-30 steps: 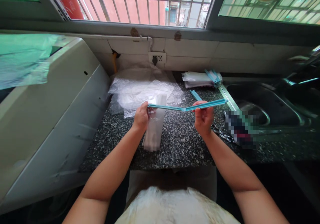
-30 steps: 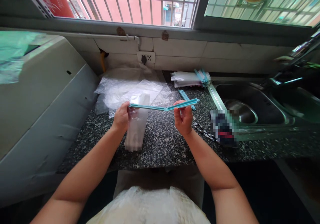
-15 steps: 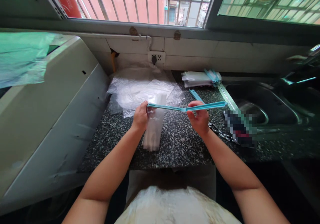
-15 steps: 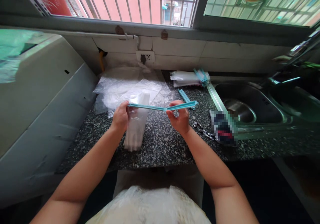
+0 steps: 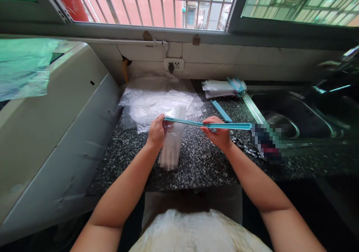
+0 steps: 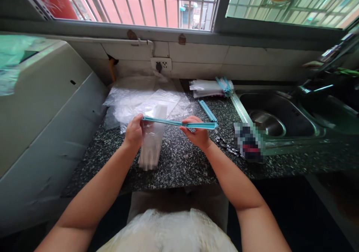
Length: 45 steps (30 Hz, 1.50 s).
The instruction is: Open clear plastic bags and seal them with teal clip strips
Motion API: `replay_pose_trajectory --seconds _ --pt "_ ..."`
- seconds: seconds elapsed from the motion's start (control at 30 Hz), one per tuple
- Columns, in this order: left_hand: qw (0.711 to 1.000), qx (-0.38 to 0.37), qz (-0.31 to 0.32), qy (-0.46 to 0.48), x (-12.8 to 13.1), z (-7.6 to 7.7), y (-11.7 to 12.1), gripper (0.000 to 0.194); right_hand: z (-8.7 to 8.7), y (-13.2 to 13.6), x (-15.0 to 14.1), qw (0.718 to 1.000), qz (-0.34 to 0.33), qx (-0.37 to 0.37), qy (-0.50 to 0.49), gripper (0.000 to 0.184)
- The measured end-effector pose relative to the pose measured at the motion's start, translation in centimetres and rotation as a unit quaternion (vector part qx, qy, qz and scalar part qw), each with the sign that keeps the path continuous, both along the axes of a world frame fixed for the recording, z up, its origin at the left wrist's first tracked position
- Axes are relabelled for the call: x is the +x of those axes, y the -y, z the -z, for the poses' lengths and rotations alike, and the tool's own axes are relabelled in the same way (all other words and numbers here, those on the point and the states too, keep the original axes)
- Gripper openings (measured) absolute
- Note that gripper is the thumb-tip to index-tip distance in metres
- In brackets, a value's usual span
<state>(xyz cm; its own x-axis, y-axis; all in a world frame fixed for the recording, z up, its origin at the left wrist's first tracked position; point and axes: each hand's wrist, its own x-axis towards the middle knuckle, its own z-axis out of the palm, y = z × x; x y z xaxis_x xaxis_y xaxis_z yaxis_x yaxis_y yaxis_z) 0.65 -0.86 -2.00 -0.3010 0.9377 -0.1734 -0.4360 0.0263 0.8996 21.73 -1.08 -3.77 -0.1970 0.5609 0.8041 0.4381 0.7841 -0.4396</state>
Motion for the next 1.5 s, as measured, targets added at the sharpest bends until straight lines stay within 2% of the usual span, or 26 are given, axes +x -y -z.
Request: replay_pose_trajectory --seconds 0.17,0.37,0.47,0.57,0.67,0.9,1.27,1.5 --pt "1.0 -0.003 0.004 0.019 0.1 -0.3 0.1 0.025 -0.2 0.0 0.1 1.0 0.001 -0.014 0.016 0.008" --pt "0.998 0.002 0.02 0.053 0.1 -0.4 0.1 0.024 -0.5 0.2 0.2 0.998 0.021 0.024 0.048 0.006" --pt "0.996 0.018 0.05 0.07 -0.1 -0.2 0.0 0.03 -0.6 0.2 0.2 0.997 0.029 0.047 0.061 0.006" --pt "0.993 0.028 0.107 0.038 -0.3 -0.1 0.1 0.042 -0.6 0.2 0.2 0.996 0.032 0.059 0.056 0.006" --pt "0.991 0.023 0.13 -0.018 -0.4 -0.3 0.3 0.048 -0.6 0.2 0.2 0.996 0.034 0.062 0.046 0.005" --pt "0.983 0.029 0.173 -0.057 -0.4 -0.7 0.7 0.039 -0.5 0.2 0.2 0.996 0.038 0.071 0.024 0.005" --pt "0.982 0.032 0.179 -0.047 -0.3 -0.7 0.9 0.033 -0.8 0.5 0.2 0.996 0.04 0.072 0.022 0.005" --pt "0.97 0.0 0.241 -0.019 -0.2 -1.4 1.6 0.034 -0.6 0.2 0.5 0.992 0.085 0.092 -0.005 0.008"
